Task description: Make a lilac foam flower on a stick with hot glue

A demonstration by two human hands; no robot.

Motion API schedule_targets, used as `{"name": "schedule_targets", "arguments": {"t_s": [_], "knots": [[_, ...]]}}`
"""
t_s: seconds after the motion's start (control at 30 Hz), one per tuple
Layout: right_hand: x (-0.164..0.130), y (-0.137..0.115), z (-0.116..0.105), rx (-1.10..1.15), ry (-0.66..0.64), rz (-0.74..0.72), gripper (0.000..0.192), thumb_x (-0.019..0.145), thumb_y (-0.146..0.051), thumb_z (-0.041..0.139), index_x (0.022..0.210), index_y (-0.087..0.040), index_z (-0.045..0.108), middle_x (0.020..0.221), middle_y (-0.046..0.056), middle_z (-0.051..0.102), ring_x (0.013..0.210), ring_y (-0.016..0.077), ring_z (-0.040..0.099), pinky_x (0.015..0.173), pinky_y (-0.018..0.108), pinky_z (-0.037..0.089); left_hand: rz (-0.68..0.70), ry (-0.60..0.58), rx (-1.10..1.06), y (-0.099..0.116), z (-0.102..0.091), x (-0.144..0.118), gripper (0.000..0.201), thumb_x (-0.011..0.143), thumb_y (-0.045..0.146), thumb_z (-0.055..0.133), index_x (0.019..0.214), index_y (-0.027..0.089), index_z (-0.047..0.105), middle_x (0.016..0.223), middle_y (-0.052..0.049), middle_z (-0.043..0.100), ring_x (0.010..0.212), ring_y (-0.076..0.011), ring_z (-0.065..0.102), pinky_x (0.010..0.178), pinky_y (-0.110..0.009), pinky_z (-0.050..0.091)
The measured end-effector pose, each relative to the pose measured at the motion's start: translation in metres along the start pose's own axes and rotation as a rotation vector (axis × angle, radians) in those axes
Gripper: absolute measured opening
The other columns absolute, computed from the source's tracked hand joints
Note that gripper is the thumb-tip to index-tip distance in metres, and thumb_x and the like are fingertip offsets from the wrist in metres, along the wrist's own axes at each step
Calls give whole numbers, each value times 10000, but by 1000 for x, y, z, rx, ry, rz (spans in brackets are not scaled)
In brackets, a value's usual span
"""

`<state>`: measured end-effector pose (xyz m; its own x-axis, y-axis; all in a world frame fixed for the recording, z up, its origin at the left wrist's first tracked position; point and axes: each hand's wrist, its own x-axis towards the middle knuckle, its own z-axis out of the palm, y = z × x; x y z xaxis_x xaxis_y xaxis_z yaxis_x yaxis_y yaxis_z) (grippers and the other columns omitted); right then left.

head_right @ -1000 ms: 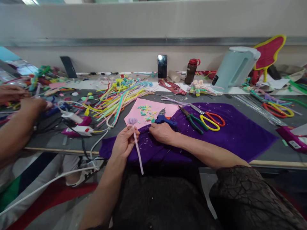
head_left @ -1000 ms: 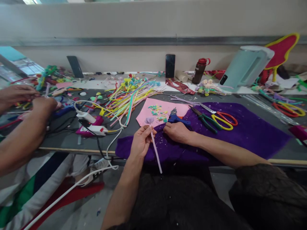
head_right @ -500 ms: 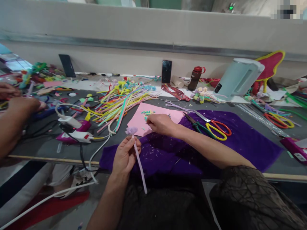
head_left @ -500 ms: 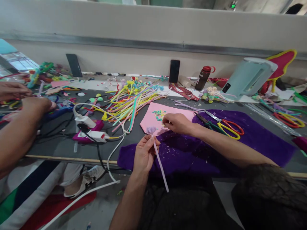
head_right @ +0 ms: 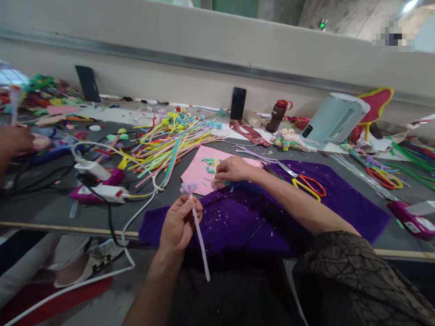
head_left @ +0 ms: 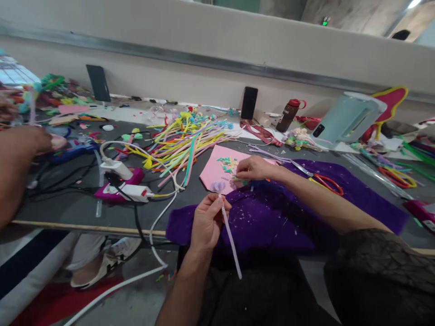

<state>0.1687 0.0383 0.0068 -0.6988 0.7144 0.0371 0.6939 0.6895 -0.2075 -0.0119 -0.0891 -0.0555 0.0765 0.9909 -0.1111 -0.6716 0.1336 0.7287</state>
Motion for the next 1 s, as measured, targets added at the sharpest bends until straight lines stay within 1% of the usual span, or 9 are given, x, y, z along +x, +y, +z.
{"name": "schedule_targets", "arguments": {"t_s": [0.1,0.2,0.3,0.43,0.5,0.57,0.7,0.83,1.0], "knots": [[-13,0,4,-25,-86,-47,311,798,-427,520,699,-182,685,685,18,654,636,126,543,537,215,271,10,-3,21,0,0,0,132,710,230,650,748,163,543,587,16,599,454,-62,478,418,-161,360],[-12,2,12,-51,-107,-64,287,791,-426,529,752,-196,695,738,37,662,693,151,554,555,225,280,19,2,32,-1,1,1,135,706,225,655,750,161,544,596,15,602,461,-62,481,422,-161,362],[-6,8,14,-48,-68,-51,222,798,-343,531,876,-203,685,828,40,668,734,155,563,578,222,305,35,15,53,-1,2,1,147,696,228,666,750,154,551,602,12,603,469,-60,486,430,-159,362],[-12,18,2,-22,26,-2,256,834,-262,479,1012,-167,636,934,55,653,780,151,570,640,228,353,37,17,76,-1,3,1,146,696,237,665,746,153,555,602,12,599,469,-61,484,433,-161,360],[-24,19,-4,-15,31,-24,232,823,-237,493,987,-178,647,944,49,645,811,153,567,682,240,367,33,9,71,-1,4,0,139,697,230,662,738,156,552,600,12,597,480,-65,490,438,-162,358],[-37,16,-4,-27,6,-121,198,804,-216,522,935,-205,669,959,41,632,869,163,554,740,260,372,28,7,70,-1,4,0,141,691,227,666,731,158,550,594,13,594,488,-69,496,443,-164,357],[-52,7,8,-146,-4,-267,235,777,-196,563,989,-221,661,994,71,611,946,203,506,808,328,361,25,7,77,0,5,0,154,677,233,676,736,159,555,595,15,594,482,-67,490,447,-165,351],[-49,4,20,-230,26,-293,230,824,-204,505,1000,-202,653,984,95,609,935,217,491,801,353,360,32,11,84,0,6,0,146,682,232,671,737,158,557,601,14,601,479,-66,490,444,-167,351],[-47,6,19,-137,108,-243,188,828,-205,504,947,-181,648,990,87,608,946,198,514,824,327,376,32,13,94,0,6,-1,148,681,233,674,733,157,558,595,14,601,481,-67,495,439,-164,352]]}}
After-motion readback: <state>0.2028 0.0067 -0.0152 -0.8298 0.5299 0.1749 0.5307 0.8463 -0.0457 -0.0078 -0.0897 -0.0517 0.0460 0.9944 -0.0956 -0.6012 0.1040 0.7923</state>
